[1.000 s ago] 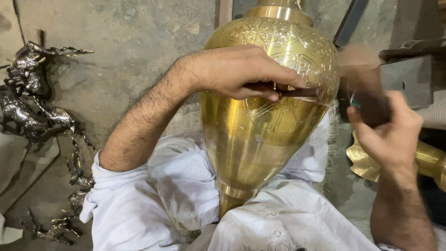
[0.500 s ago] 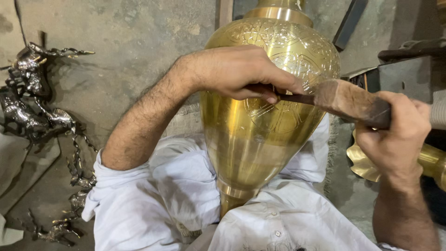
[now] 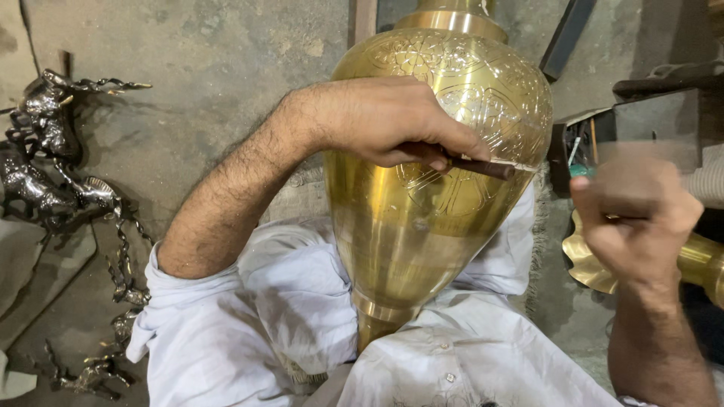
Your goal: The person sits on the floor holding a large brass vase between their legs and engraves decorative patterns into its surface. They hold a chisel against the brass with one hand and strike it with a wooden mallet in the other hand, working around the etched design on the vase body.
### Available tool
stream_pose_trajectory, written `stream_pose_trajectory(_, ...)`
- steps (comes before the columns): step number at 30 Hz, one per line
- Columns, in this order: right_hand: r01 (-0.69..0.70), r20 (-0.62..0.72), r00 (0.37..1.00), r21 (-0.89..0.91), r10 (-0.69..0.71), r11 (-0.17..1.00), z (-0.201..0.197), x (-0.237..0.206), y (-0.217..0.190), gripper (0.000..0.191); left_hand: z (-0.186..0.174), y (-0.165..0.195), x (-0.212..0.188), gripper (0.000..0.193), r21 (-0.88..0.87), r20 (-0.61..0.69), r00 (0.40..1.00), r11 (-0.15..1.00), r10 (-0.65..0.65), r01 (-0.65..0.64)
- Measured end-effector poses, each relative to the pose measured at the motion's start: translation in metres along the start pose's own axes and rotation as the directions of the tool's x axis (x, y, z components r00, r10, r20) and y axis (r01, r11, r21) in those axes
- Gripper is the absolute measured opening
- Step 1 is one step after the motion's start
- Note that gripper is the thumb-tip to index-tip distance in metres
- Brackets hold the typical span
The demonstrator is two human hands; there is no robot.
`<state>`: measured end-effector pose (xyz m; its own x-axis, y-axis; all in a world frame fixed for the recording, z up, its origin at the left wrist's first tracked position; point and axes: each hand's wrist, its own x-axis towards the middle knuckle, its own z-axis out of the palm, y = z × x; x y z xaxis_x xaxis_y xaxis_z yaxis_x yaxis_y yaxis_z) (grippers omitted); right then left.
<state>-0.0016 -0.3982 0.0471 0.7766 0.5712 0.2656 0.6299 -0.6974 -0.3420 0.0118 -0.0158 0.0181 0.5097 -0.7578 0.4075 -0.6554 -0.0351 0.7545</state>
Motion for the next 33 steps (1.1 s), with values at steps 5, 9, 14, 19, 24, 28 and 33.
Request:
stream_pose_trajectory(5, -0.077, 0.063, 0.995, -0.083, 0.082, 0.994, -0.004, 0.001, 0.001, 0.031, 0.001, 0.002, -0.005, 0.042, -0.021, -0.005, 0.997, 0.997, -0.080, 0.080)
stream_pose_trajectory(9, -0.029, 0.073, 0.997, -0.032, 0.031, 0.999, -0.005, 0.008, 0.001, 0.033, -0.001, 0.004, -0.008, 0.041, -0.033, -0.020, 0.991, 0.991, -0.132, 0.131)
stream_pose_trajectory(14, 0.034, 0.036, 0.999, -0.008, -0.034, 0.999, -0.005, 0.013, 0.001, 0.038, 0.001, 0.004, -0.006, 0.041, -0.027, -0.026, 0.996, 0.996, -0.090, 0.089)
stream_pose_trajectory(19, -0.004, 0.028, 1.000, -0.020, 0.005, 1.000, -0.002, 0.018, -0.002, 0.032, 0.001, -0.001, -0.009, 0.041, -0.058, -0.029, 0.997, 0.996, -0.071, 0.069)
stream_pose_trajectory(24, 0.247, 0.151, 0.967, -0.374, -0.204, 0.894, -0.012, 0.038, -0.004, 0.036, 0.010, -0.006, -0.020, 0.039, -0.074, -0.158, 0.986, 0.996, -0.051, 0.040)
stream_pose_trajectory(28, -0.188, 0.270, 0.951, 0.122, 0.150, 0.975, -0.019, 0.054, -0.009, 0.023, 0.020, -0.005, -0.031, 0.041, -0.058, -0.263, 0.954, 0.989, -0.144, 0.133)
stream_pose_trajectory(33, -0.128, 0.259, 0.961, 0.114, 0.095, 0.985, -0.019, 0.081, -0.012, 0.035, 0.033, -0.006, -0.042, 0.045, -0.063, -0.376, 0.912, 0.986, -0.164, 0.151)
